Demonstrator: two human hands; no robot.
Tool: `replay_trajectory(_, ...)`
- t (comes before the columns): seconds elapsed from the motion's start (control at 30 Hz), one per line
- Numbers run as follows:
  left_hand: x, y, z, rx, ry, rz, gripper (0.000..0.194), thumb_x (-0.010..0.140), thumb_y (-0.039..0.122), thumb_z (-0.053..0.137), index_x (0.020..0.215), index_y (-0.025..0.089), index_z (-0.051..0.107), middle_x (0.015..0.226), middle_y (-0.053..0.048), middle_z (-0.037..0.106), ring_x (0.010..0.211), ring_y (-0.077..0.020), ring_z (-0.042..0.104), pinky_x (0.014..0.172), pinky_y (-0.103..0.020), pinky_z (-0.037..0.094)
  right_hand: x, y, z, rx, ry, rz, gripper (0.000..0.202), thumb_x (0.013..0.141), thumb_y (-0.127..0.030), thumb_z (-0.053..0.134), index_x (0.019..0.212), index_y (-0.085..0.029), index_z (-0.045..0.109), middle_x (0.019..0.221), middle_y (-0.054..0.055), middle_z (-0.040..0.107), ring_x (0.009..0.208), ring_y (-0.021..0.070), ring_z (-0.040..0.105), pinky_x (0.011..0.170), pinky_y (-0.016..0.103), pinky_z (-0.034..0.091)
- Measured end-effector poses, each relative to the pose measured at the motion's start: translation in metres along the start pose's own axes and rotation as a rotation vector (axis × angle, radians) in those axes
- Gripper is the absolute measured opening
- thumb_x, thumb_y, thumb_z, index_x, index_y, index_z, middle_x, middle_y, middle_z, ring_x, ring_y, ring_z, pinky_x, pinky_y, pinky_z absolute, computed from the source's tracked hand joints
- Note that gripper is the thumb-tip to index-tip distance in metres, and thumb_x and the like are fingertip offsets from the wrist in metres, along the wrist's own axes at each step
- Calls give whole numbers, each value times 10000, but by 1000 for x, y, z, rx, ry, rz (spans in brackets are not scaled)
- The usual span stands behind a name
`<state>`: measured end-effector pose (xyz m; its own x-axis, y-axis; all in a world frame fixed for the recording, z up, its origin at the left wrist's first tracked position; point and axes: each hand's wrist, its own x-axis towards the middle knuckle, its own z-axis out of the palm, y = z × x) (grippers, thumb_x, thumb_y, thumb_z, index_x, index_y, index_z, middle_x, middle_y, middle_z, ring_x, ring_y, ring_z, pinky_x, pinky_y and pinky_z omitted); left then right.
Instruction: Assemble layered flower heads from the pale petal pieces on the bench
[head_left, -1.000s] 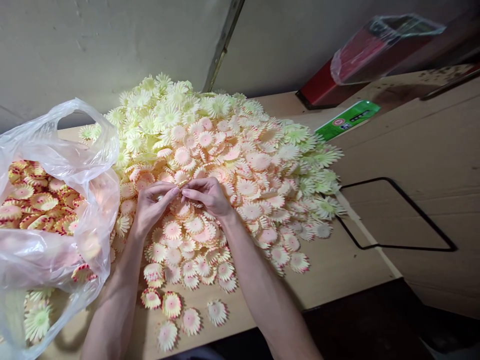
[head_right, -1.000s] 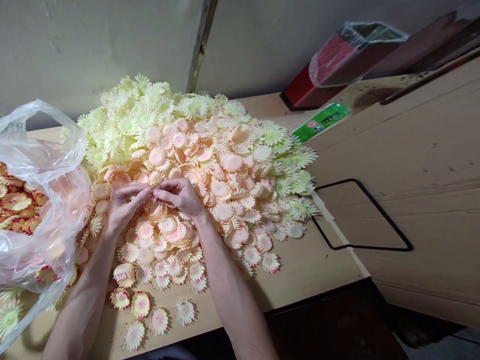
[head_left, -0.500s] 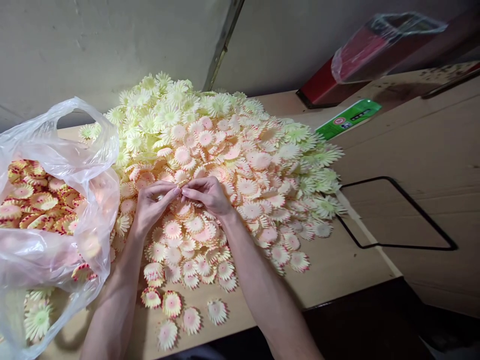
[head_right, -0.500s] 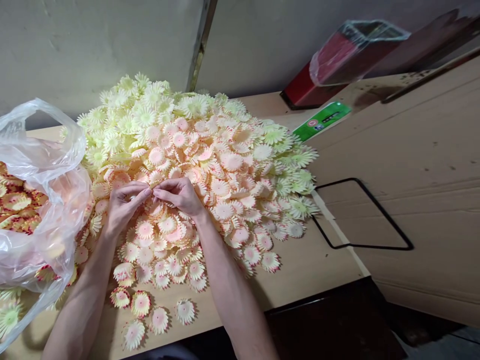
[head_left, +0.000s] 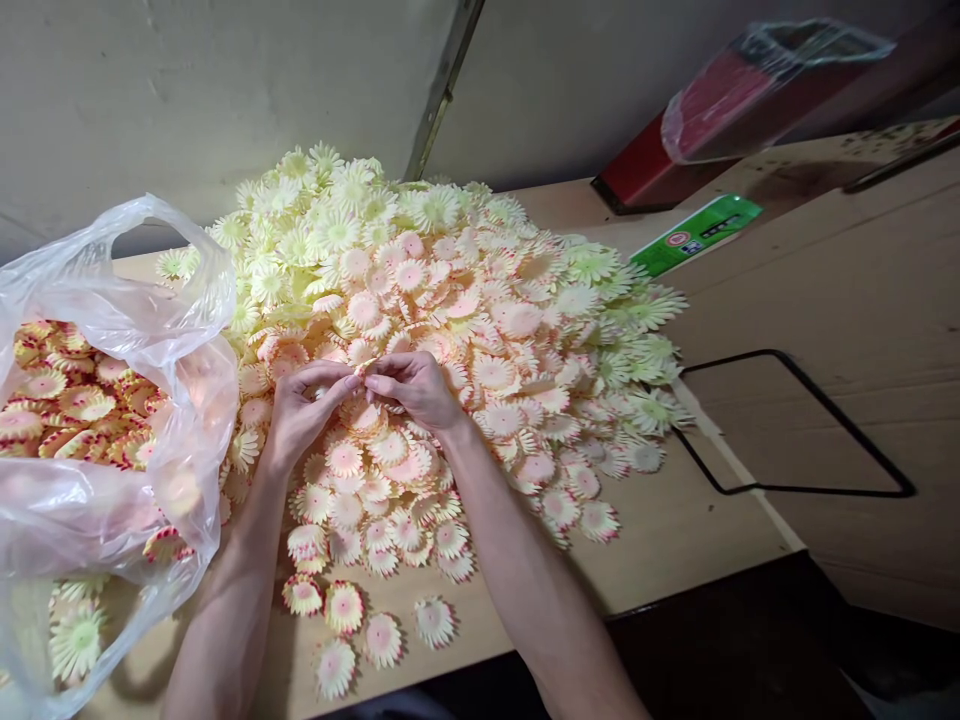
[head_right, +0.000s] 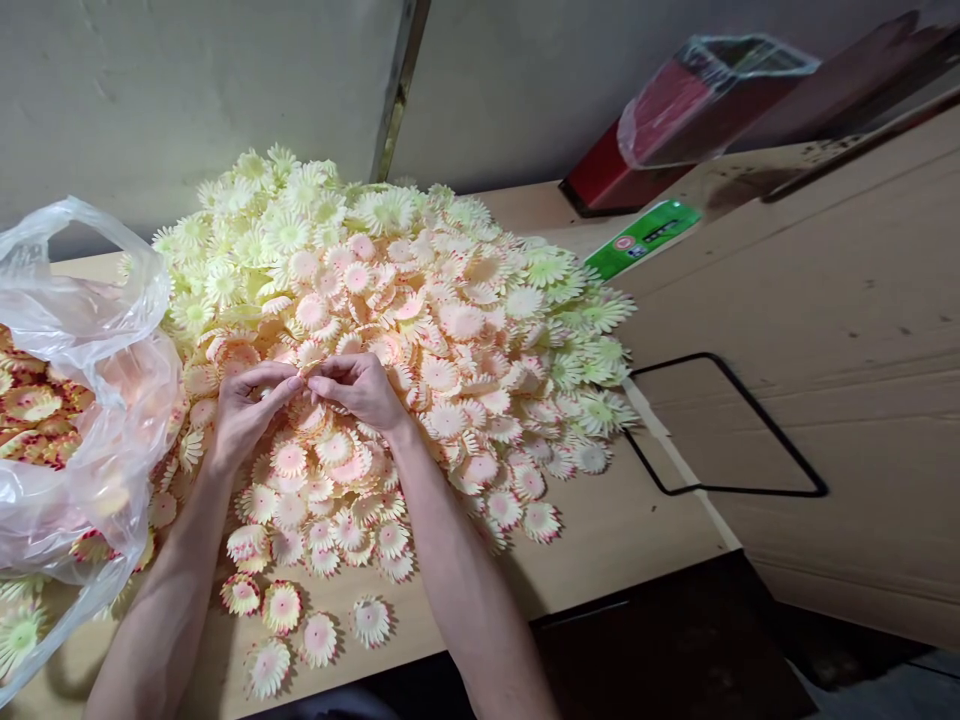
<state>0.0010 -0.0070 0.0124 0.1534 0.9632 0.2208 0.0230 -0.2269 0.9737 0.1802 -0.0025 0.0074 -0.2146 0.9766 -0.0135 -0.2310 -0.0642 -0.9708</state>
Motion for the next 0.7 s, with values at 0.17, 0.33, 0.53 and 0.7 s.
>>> replay_trajectory(0.17, -1, -3, -1, -24, 2, -35, 226, 839, 430, 791, 815, 206, 804, 881, -56, 784, 833, -185, 702, 803, -303, 542, 0, 0, -1, -31, 8, 20, 263, 667, -399, 855, 670, -168, 730, 564, -15, 633, 484, 69, 450, 449, 213, 323)
replay_trajectory(0.33, 0, -2, 1, -63, -21, -67, 262, 819, 463, 797, 780, 205, 784, 836, -45, 758, 796, -174, 667, 780, -293, 526, 0, 1, -3, -8, -5, 30, 228, 643, -369, 828, 650, -182, 699, 520, -43, 575, 452, 61, 388, 436, 211, 296)
replay_trajectory(0.53, 1, -3, -4, -184, 19, -162, 293, 786, 491, 815, 765, 205, 754, 790, -18, 705, 646, -124, 573, 597, -256, 451, 1, 2, -6, 84, 7, 60, 162, 610, -312, 748, 618, -184, 650, 479, -41, 564, 389, 61, 378, 390, 204, 255)
replay_trajectory(0.7, 1, -3, -3, -239, 89, -199, 268, 788, 461, 810, 767, 211, 717, 748, 1, 666, 669, -117, 573, 606, -244, 454, 2, 3, -8, 133, 14, 83, 132, 590, -291, 710, 634, -191, 637, 486, -30, 562, 393, 79, 394, 375, 216, 252)
